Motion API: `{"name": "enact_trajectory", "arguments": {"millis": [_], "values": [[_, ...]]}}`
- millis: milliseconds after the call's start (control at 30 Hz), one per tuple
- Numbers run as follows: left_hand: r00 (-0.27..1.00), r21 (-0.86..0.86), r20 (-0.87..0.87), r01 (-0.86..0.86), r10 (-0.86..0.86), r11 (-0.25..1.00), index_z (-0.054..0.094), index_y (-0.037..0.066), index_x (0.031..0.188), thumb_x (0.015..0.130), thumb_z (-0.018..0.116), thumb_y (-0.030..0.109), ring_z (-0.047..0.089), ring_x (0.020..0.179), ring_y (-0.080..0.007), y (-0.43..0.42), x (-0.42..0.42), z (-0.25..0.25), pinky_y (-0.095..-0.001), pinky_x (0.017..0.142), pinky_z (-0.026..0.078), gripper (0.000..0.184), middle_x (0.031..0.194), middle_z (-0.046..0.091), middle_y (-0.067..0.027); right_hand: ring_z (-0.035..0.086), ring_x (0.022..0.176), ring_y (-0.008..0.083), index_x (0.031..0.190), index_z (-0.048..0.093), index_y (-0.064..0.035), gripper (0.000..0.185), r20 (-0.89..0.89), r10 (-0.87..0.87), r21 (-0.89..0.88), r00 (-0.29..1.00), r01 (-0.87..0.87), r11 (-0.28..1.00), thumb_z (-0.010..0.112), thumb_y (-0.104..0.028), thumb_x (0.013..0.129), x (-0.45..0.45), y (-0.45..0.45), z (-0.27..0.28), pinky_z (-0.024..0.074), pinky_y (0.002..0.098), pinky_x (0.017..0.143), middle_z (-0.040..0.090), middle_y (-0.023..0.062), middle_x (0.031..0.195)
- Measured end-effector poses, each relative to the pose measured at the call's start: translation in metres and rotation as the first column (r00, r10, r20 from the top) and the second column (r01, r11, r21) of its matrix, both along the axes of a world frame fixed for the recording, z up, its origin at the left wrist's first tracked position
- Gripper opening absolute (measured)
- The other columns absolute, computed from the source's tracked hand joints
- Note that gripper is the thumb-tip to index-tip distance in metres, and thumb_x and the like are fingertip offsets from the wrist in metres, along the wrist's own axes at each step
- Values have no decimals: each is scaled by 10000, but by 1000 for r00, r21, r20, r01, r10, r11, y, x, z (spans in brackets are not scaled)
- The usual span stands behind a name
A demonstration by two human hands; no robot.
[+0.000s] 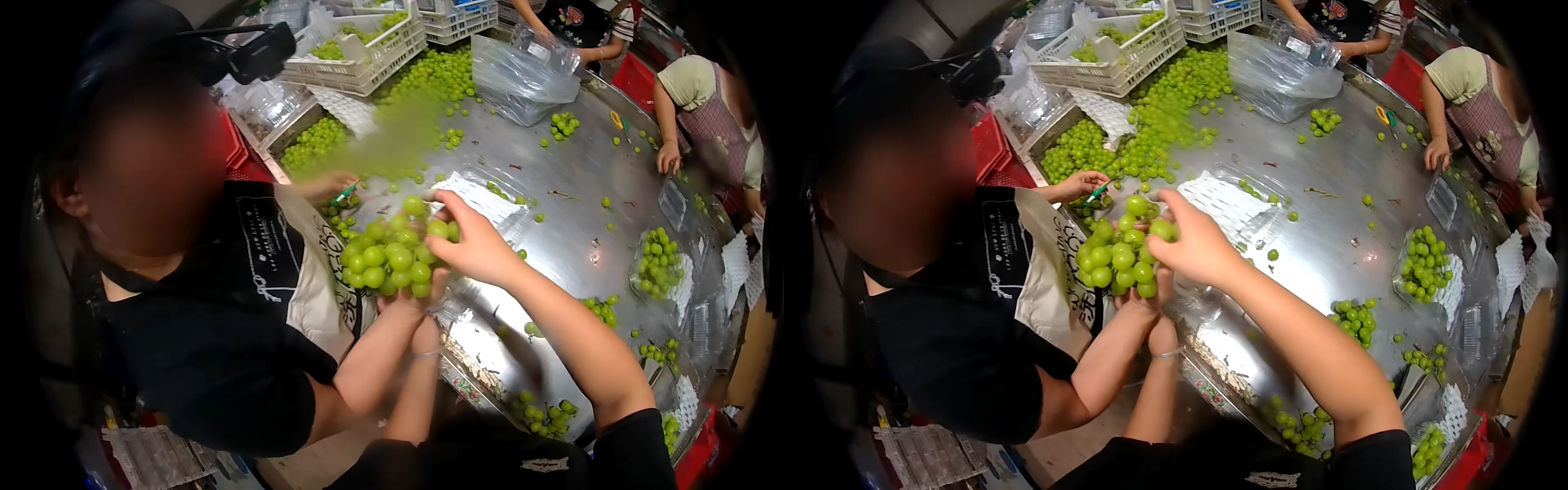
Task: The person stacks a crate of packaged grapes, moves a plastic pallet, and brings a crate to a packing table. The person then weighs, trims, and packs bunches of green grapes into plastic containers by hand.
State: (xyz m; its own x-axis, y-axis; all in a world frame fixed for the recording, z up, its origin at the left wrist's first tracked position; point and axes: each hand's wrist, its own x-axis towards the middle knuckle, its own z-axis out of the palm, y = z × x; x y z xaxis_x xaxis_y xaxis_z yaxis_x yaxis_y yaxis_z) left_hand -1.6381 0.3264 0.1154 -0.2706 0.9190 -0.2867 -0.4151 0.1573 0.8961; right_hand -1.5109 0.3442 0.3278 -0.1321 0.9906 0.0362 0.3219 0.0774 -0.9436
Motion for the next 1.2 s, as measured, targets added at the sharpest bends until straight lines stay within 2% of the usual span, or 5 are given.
{"name": "enact_trajectory", "arguments": {"millis": [300,700,867,1000,1200], "values": [[980,-55,145,148,-139,987,340,58,1223,844,462,297,321,1105,-175,13,10,8,-339,916,323,463,1193,355,-66,505,884,126,1105,428,-62,321,-631,-244,-410,737,-49,911,485,-101,792,54,-38,-43,400,251,784,523,38,945],[871,-66,393,348,-296,935,286,97,1272,839,456,310,241,1191,-196,20,8,32,-373,952,316,512,1296,262,-60,510,881,144,1209,336,25,481,-468,-502,-469,728,277,839,546,-155,816,57,-88,-56,405,252,745,534,83,891],[379,65,844,631,-381,773,263,114,1293,836,454,315,208,1227,-204,10,17,83,-387,967,313,534,1339,224,-58,536,753,122,1254,263,-3,566,-478,-509,-470,716,282,837,573,-94,790,70,-120,-37,426,235,636,532,62,837],[-370,263,919,833,135,487,245,127,1310,834,452,319,181,1255,-211,-2,47,127,-398,979,311,553,1374,193,-56,535,672,98,1182,351,-28,462,-543,-533,-432,649,329,840,568,-41,774,90,-133,-21,420,203,581,546,34,773],[-111,231,965,787,-237,572,368,125,1250,808,543,343,320,1198,-219,-37,118,96,-401,916,403,522,1314,328,-81,550,746,96,1001,502,-8,198,-640,-554,-291,532,500,816,538,-75,818,136,-152,0,451,214,665,567,38,822]]}}
